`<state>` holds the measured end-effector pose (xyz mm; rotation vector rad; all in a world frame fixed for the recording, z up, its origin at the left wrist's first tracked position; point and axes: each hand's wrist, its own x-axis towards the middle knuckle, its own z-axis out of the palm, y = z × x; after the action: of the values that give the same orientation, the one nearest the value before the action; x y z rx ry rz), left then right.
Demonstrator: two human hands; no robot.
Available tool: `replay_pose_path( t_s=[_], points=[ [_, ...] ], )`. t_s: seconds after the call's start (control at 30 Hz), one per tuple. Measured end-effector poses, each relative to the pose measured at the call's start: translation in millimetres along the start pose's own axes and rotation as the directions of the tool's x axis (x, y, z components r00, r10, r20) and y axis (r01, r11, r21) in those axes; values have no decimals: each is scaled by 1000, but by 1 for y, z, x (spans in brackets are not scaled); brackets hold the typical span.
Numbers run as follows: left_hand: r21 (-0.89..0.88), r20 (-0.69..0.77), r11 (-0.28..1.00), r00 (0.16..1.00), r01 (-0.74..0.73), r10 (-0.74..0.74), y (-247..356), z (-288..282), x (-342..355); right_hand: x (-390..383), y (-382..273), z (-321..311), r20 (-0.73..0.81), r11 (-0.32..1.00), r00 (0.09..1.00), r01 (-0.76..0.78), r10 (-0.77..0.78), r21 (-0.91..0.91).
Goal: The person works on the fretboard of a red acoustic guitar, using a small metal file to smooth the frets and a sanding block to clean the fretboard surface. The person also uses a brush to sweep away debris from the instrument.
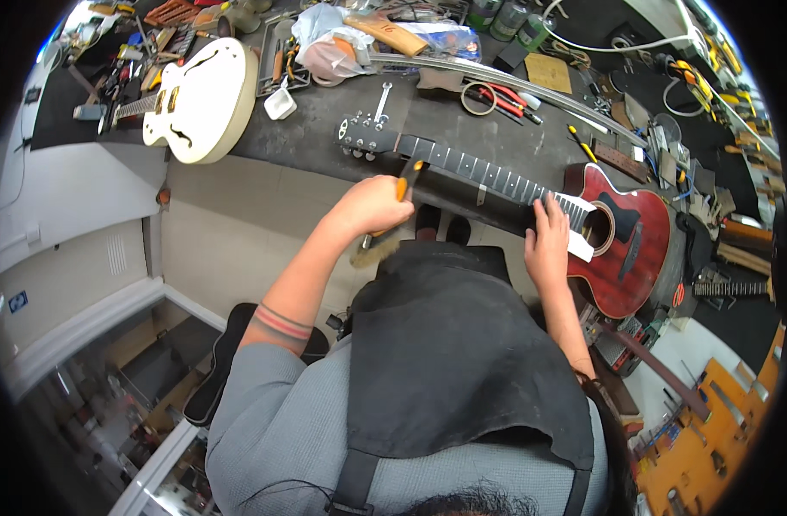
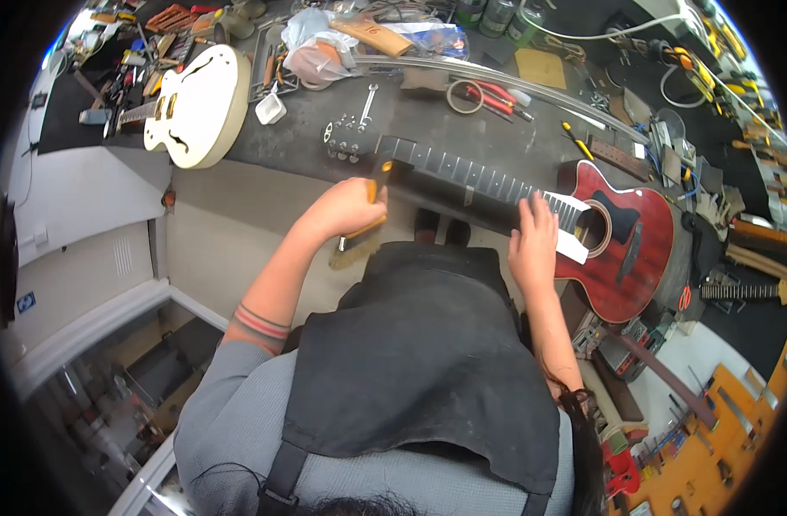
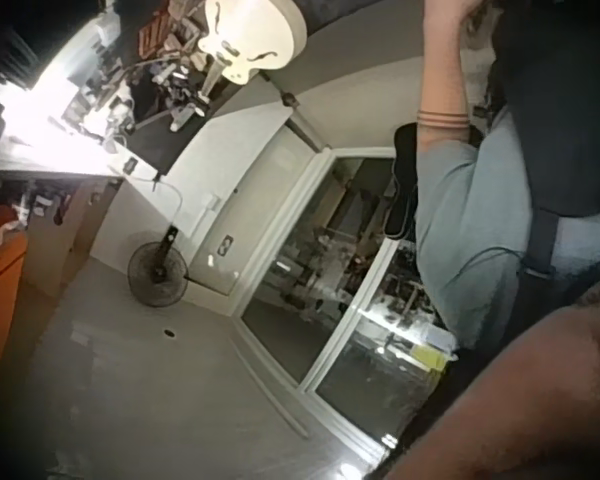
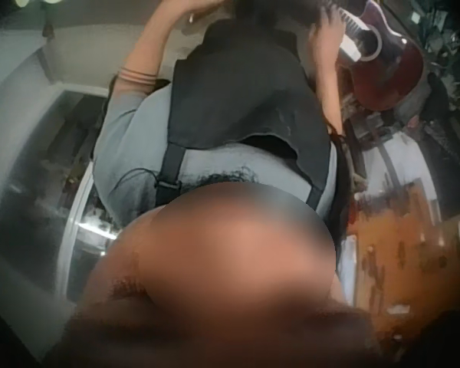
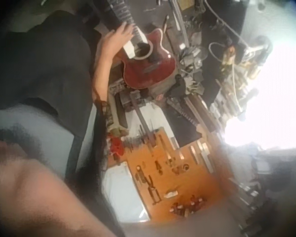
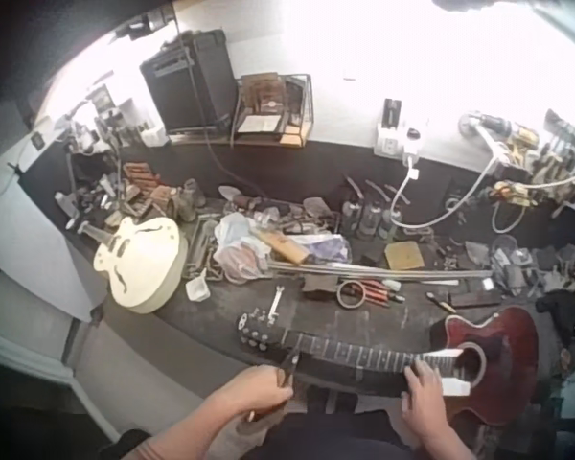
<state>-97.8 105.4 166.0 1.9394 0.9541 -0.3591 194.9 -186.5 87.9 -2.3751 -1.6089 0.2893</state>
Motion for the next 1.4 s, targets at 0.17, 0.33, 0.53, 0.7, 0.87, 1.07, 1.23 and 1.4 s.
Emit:
replay_pose_path(
  t_s=[0.17,0.33,0.53,0.7,0.87,1.07,1.23,1.4],
  points=[
    [157,-470,975,856,-158,214,-97,31,-36,1,-40,33,20,877,952,272,-304,396],
    [43,-637,994,769,100,-50,-171,5,-50,21,-53,114,66,920,989,-145,130,364],
    [174,-606,942,785,288,-128,-271,-57,33,58,-6,188,-316,986,934,-142,164,92],
    [458,-507,879,851,131,137,-301,-73,103,68,4,206,-368,912,848,-284,383,295],
    [497,-545,855,820,148,175,-313,-76,112,72,-5,205,-445,924,816,-274,369,265],
    [466,-561,862,820,199,113,-311,-82,118,72,-8,207,-495,929,791,-252,359,271],
    [476,-568,848,817,233,94,-314,-78,122,68,1,212,-520,931,791,-168,323,323],
    [477,-569,846,818,240,89,-308,-79,118,64,3,223,-449,816,742,-225,498,533]
  ],
)
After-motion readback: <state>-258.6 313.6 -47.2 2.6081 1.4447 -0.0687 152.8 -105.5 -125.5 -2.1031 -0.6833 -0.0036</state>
